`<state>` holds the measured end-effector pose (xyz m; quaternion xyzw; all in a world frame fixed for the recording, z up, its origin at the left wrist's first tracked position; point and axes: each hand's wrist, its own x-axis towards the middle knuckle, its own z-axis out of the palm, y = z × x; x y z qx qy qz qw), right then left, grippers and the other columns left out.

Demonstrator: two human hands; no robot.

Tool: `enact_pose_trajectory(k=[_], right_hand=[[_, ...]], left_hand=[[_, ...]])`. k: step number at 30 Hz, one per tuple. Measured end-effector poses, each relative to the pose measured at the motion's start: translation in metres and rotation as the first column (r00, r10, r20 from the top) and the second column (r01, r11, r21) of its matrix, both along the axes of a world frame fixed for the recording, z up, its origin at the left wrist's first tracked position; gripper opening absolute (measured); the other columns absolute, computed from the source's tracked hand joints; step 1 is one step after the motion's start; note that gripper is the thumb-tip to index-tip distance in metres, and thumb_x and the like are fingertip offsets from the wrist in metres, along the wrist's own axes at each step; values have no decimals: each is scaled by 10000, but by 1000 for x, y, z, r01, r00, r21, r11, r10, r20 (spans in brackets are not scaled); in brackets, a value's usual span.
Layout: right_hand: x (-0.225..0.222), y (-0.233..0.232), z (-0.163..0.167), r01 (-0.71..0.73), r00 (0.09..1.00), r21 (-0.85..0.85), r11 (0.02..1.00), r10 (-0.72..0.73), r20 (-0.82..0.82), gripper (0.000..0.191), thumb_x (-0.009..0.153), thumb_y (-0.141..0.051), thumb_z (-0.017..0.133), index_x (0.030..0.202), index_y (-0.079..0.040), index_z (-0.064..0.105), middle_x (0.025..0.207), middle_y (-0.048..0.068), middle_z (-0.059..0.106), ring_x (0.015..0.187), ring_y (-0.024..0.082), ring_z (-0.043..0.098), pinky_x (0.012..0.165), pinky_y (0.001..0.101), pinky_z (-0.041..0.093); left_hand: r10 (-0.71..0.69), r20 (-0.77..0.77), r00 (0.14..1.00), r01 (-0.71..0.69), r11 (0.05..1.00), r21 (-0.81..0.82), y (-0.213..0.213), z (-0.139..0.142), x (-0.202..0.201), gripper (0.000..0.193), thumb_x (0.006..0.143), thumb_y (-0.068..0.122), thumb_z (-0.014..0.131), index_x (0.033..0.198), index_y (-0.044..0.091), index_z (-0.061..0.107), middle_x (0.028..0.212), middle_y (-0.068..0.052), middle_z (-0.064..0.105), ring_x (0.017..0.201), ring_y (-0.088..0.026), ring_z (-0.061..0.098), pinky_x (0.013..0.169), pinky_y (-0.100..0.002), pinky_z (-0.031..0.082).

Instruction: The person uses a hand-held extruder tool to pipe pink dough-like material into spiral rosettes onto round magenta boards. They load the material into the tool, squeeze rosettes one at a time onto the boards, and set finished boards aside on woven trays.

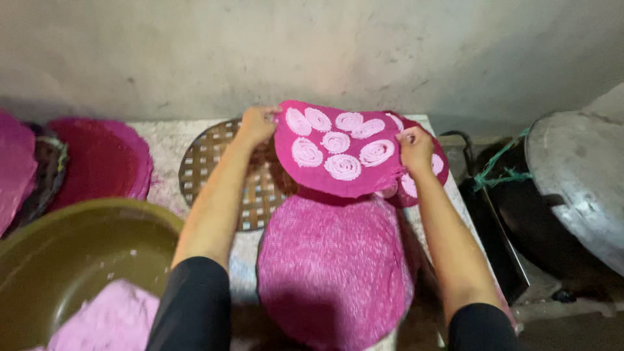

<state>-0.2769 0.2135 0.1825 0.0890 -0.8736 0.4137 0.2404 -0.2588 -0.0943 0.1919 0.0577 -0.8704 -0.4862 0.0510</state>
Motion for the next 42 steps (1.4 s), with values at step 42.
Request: enact_pose_trajectory(k=[42], right_hand=[[317, 84, -159, 283, 537, -952, 116, 803, 258, 491, 916, -157, 634, 1373, -4, 540, 1294, 168, 656, 1196, 326, 630, 1065, 522, 475]], left_hand=[[-153, 387, 909, -371, 124, 920, 92, -154, 302, 524, 849, 304, 550, 1287, 22, 611, 1163, -158, 722, 1051, -338, 685, 979, -501, 518]])
